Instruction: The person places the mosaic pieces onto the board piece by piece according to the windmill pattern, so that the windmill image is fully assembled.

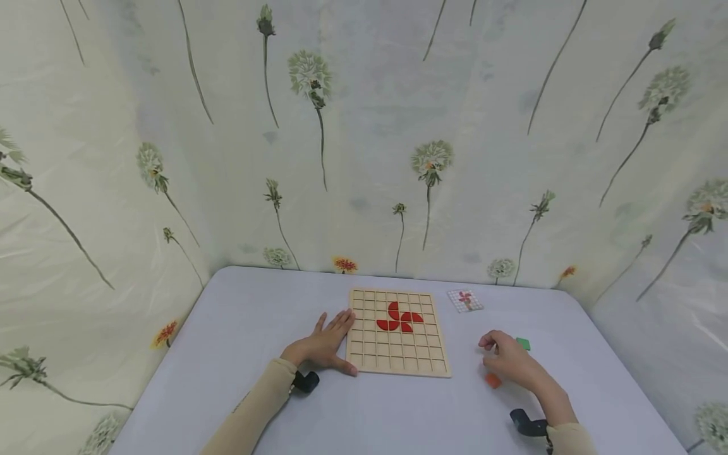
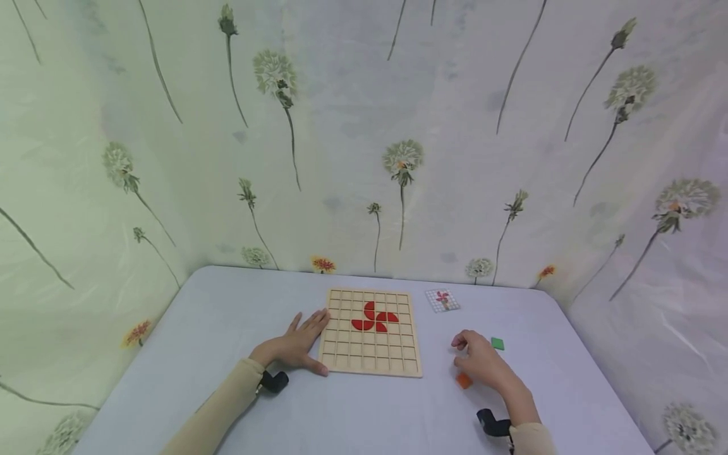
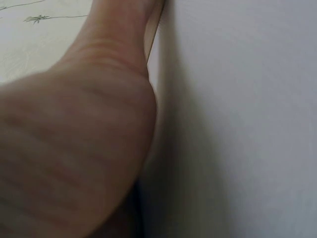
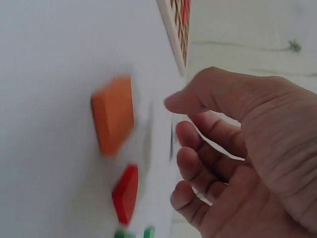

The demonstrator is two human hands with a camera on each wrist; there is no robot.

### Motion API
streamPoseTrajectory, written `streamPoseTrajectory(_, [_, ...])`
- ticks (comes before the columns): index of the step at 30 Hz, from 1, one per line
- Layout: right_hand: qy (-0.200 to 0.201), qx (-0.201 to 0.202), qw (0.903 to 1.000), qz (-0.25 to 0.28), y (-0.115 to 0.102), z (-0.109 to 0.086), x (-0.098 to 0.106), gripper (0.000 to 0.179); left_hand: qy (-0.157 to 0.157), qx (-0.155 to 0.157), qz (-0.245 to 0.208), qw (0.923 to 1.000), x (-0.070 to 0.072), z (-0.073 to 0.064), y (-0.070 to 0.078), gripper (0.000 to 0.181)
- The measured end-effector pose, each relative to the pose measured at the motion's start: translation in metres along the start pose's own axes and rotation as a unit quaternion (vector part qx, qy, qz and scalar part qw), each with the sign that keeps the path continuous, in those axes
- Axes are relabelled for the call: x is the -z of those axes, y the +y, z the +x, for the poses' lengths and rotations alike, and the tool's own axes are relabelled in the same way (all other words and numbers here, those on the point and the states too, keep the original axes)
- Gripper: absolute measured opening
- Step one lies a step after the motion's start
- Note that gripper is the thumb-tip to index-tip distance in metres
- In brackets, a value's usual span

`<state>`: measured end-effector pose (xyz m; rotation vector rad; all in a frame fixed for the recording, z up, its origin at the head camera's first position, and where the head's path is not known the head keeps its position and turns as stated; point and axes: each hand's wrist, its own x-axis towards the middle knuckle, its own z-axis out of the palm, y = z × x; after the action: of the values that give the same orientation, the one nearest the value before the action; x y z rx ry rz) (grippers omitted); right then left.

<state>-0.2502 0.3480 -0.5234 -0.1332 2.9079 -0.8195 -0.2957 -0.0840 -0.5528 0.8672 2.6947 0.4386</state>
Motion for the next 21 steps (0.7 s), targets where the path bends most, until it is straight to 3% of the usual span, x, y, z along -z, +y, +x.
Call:
streamPoseTrajectory(5, [-0.011, 0.014, 0.9998, -0.008, 0.023, -0.011, 0.014, 0.033, 0.001, -0.002, -0.002, 1.0, 0.001, 0.0, 0.001, 0.126])
streamPoseTrajectory(10, [-0.025, -0.003, 0.9992, -0.031, 0.041, -0.013, 0.018, 0.034, 0.0, -0.002, -0.002, 1.0, 0.001, -0.001, 0.001, 0.127])
streamPoseTrajectory(21, [-0.057, -0.032, 0.9977, -0.019, 0.047, -0.017, 0.019, 0.03, -0.002, 0.009, 0.003, 1.0, -0.002, 0.0, 0.002, 0.127])
